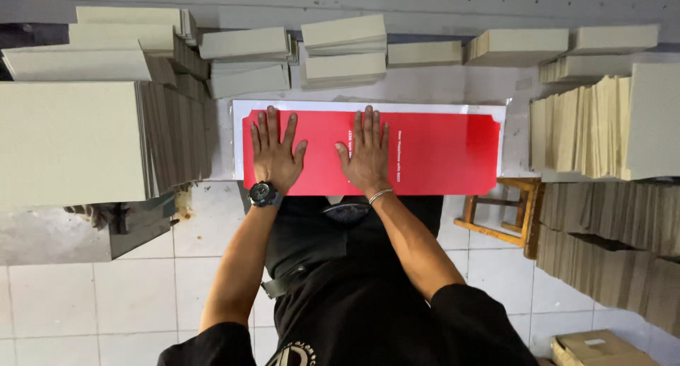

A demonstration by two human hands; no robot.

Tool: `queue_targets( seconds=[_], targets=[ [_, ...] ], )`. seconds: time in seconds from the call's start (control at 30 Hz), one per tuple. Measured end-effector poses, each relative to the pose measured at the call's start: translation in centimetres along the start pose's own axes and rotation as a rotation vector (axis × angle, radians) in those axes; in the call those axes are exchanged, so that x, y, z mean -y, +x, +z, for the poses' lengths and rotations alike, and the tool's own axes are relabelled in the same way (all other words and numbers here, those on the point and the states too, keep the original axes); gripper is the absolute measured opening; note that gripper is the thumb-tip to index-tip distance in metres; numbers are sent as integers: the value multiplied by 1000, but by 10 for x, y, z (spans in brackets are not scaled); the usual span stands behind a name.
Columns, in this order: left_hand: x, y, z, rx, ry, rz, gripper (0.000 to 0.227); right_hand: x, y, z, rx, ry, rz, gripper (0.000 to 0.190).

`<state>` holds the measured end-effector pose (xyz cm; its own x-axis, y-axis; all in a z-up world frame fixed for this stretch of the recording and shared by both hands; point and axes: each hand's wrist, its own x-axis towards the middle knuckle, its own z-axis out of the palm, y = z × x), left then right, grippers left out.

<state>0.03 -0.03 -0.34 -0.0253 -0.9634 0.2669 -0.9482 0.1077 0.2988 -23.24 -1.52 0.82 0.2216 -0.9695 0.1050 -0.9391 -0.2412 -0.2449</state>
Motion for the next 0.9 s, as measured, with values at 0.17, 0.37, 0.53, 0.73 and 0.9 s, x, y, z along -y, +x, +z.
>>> queue_targets(
  seconds=[0.17,0.37,0.53,0.73,0.9],
  targets=[
    [2,-7,-1,44,8,-34,64,-20,-23,13,-78,96,-61,88],
    [5,-3,4,-29,9,28,64,-20,-26,0,-78,18,-93,86],
    [15,-12,-10,-50,-70,142,73,-70,-46,-10,-165,324,-207,97],
    [35,-73,-50,134,-27,307,109,-186,-138,-78,-83,231,-164,125],
    [43,-91,-30,39,115,338,82,-238,-161,-77,-82,-19,-156,100]
  ],
)
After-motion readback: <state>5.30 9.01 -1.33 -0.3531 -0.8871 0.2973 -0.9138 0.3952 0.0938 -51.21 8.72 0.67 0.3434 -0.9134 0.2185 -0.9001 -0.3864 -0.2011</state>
